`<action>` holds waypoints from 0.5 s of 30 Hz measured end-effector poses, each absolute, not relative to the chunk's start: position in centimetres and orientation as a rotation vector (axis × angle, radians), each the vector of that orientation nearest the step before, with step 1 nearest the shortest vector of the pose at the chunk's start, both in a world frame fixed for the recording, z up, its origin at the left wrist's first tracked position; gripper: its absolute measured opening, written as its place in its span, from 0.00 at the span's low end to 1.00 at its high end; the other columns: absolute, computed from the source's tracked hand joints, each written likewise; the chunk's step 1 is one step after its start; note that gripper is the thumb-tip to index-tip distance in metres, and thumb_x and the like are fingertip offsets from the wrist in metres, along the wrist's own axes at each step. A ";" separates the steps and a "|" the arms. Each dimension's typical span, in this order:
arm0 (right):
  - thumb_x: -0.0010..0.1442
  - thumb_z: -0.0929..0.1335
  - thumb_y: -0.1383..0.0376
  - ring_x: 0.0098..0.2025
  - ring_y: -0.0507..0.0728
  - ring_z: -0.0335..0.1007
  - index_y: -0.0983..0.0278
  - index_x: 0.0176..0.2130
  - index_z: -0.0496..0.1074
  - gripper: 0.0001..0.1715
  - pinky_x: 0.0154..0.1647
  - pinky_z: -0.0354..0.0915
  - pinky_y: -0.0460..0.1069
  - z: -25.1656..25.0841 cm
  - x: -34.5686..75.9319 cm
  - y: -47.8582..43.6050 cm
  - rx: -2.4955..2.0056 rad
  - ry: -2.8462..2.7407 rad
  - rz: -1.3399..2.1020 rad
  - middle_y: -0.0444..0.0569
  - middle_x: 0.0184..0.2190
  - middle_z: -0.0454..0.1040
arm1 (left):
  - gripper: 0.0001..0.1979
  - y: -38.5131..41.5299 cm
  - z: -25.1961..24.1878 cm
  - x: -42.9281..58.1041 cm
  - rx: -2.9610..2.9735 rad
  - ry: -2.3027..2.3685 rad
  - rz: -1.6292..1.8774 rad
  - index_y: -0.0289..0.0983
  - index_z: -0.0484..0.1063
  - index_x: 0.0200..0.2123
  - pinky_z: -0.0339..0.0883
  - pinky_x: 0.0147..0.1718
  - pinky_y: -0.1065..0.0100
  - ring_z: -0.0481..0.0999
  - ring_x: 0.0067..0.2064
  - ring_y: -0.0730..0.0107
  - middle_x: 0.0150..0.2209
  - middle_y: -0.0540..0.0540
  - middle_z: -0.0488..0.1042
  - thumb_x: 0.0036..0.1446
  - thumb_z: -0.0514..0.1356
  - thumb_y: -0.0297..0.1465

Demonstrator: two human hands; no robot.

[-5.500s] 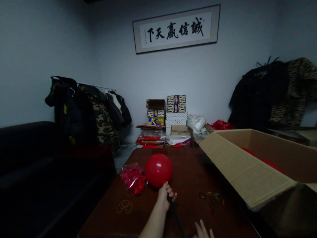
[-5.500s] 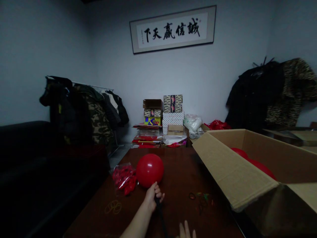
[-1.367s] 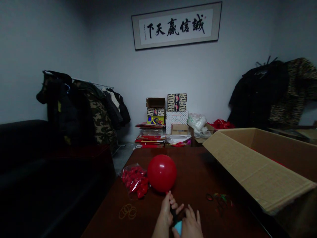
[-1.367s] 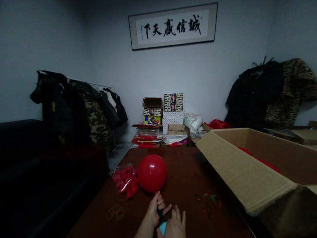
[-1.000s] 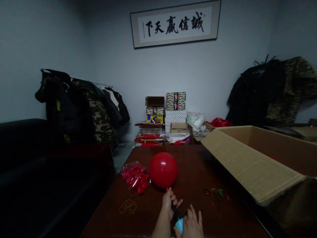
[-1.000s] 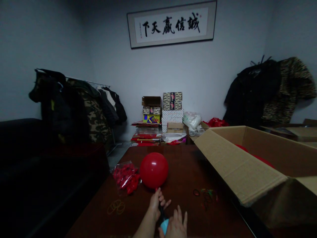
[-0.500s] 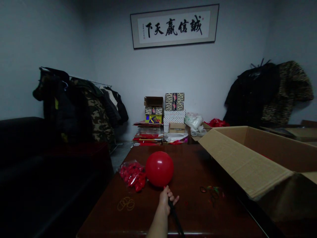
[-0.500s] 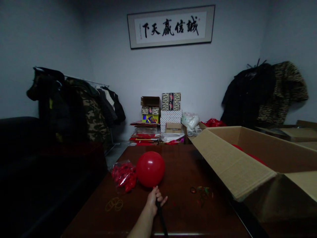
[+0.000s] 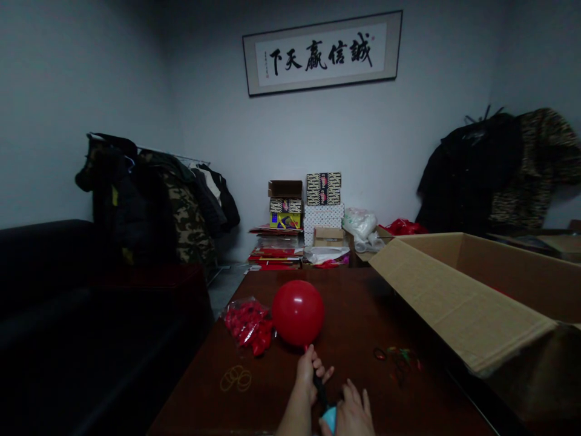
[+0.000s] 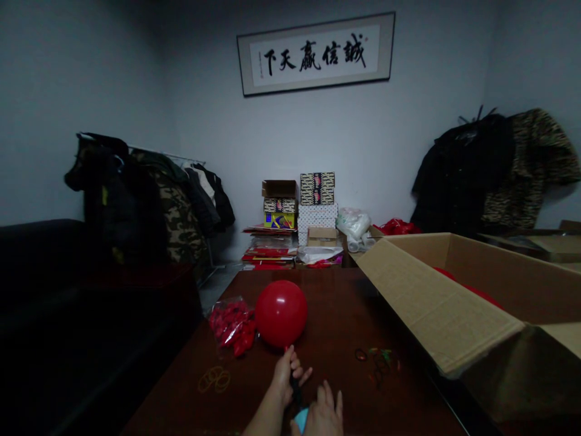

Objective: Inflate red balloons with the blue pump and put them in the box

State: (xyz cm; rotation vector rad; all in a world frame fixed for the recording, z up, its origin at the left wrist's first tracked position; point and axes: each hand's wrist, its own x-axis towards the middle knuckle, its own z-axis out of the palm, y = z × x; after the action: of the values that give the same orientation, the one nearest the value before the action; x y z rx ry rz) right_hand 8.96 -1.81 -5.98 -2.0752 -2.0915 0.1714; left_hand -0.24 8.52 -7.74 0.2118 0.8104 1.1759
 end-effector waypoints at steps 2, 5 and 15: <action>0.53 0.63 0.55 0.64 0.68 0.50 0.71 0.45 0.75 0.28 0.65 0.40 0.64 -5.2 8.2 -0.9 -2.073 -2.059 0.150 0.62 0.58 0.64 | 0.16 8.6 -7.9 -0.3 0.213 0.818 1.185 0.40 0.55 0.23 0.70 0.38 0.59 0.55 0.15 0.78 0.14 0.59 0.54 0.57 0.57 0.41; 0.54 0.61 0.55 0.65 0.67 0.48 0.70 0.48 0.74 0.30 0.65 0.37 0.63 -4.9 7.6 -0.2 -2.064 -2.026 0.154 0.60 0.59 0.63 | 0.17 8.7 -7.9 -0.3 0.215 0.826 1.177 0.40 0.55 0.23 0.70 0.37 0.60 0.55 0.15 0.78 0.14 0.59 0.54 0.55 0.58 0.42; 0.56 0.62 0.54 0.65 0.69 0.47 0.72 0.47 0.73 0.30 0.65 0.38 0.65 -7.0 8.4 -1.8 -2.096 -2.062 0.099 0.65 0.58 0.64 | 0.16 8.4 -7.8 0.1 0.289 0.845 1.221 0.40 0.55 0.22 0.70 0.39 0.57 0.53 0.14 0.79 0.13 0.59 0.55 0.58 0.55 0.39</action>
State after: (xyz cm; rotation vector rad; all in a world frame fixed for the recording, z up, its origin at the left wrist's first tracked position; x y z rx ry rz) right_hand 8.40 -1.85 -6.99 -2.0964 -2.0621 0.0987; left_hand 0.06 8.45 -7.83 0.2892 0.8451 1.2214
